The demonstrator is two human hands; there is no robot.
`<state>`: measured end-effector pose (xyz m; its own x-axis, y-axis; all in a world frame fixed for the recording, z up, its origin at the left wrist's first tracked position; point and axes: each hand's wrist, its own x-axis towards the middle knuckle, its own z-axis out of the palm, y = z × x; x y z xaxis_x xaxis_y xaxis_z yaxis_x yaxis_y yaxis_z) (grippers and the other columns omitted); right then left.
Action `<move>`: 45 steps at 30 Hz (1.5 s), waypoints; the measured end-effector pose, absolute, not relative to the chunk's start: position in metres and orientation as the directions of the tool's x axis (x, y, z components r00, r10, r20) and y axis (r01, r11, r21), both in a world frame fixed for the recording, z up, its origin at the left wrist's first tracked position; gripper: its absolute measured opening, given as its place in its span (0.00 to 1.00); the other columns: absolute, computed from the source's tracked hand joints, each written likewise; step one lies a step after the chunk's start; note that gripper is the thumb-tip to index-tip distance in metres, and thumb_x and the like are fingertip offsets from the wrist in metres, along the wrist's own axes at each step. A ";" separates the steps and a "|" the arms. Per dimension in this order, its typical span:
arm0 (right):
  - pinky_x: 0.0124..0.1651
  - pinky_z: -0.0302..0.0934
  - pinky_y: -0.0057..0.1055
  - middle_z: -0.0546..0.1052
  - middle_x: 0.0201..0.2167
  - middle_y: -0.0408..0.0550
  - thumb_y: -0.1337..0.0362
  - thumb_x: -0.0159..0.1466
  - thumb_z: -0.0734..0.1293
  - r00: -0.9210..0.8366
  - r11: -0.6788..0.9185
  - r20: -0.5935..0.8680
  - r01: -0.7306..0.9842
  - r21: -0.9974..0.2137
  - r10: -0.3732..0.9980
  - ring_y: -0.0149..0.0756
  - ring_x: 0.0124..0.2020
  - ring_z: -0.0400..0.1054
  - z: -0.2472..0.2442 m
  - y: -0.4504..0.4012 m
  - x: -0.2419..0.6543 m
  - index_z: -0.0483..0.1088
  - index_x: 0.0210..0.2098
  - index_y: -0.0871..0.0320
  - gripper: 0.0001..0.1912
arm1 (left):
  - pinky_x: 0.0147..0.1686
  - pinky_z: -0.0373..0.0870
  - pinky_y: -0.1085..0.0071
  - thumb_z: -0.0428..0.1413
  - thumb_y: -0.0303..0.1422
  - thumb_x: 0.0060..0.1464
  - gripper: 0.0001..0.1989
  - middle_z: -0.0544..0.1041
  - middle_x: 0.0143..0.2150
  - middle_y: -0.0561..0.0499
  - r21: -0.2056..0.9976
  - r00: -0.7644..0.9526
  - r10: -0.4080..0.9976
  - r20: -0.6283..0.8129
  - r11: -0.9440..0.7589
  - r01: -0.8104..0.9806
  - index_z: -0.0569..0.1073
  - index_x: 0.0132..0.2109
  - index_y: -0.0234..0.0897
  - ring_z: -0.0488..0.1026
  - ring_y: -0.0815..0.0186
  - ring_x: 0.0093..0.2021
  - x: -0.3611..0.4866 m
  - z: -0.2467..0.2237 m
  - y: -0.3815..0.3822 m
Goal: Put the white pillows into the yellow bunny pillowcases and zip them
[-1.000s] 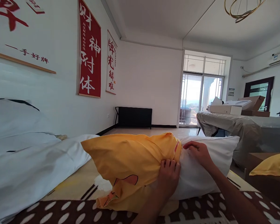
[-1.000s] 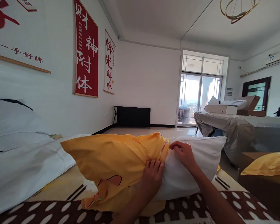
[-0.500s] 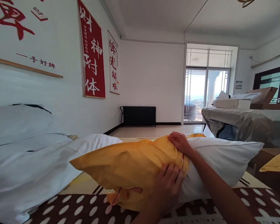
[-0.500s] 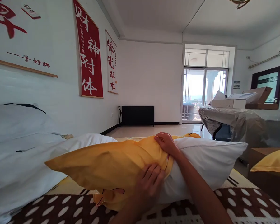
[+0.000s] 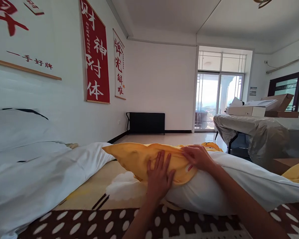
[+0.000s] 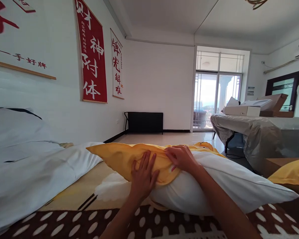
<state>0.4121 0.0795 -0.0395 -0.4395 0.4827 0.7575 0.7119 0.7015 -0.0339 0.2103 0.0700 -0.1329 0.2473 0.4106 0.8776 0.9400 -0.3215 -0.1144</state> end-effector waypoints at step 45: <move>0.27 0.46 0.30 0.57 0.16 0.37 0.59 0.53 0.61 0.230 0.519 0.944 0.792 -0.323 0.237 0.30 0.21 0.48 0.062 0.020 0.454 0.55 0.21 0.54 0.10 | 0.45 0.70 0.62 0.43 0.40 0.58 0.23 0.75 0.48 0.43 0.869 -0.146 0.858 0.493 -0.480 0.116 0.61 0.59 0.39 0.71 0.57 0.50 0.209 -0.175 0.037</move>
<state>0.4542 0.0204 0.0615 0.2297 0.2371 0.9439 0.7916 0.5187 -0.3229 0.2095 0.0370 -0.1753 -0.1463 0.8576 0.4931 0.1161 -0.4801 0.8695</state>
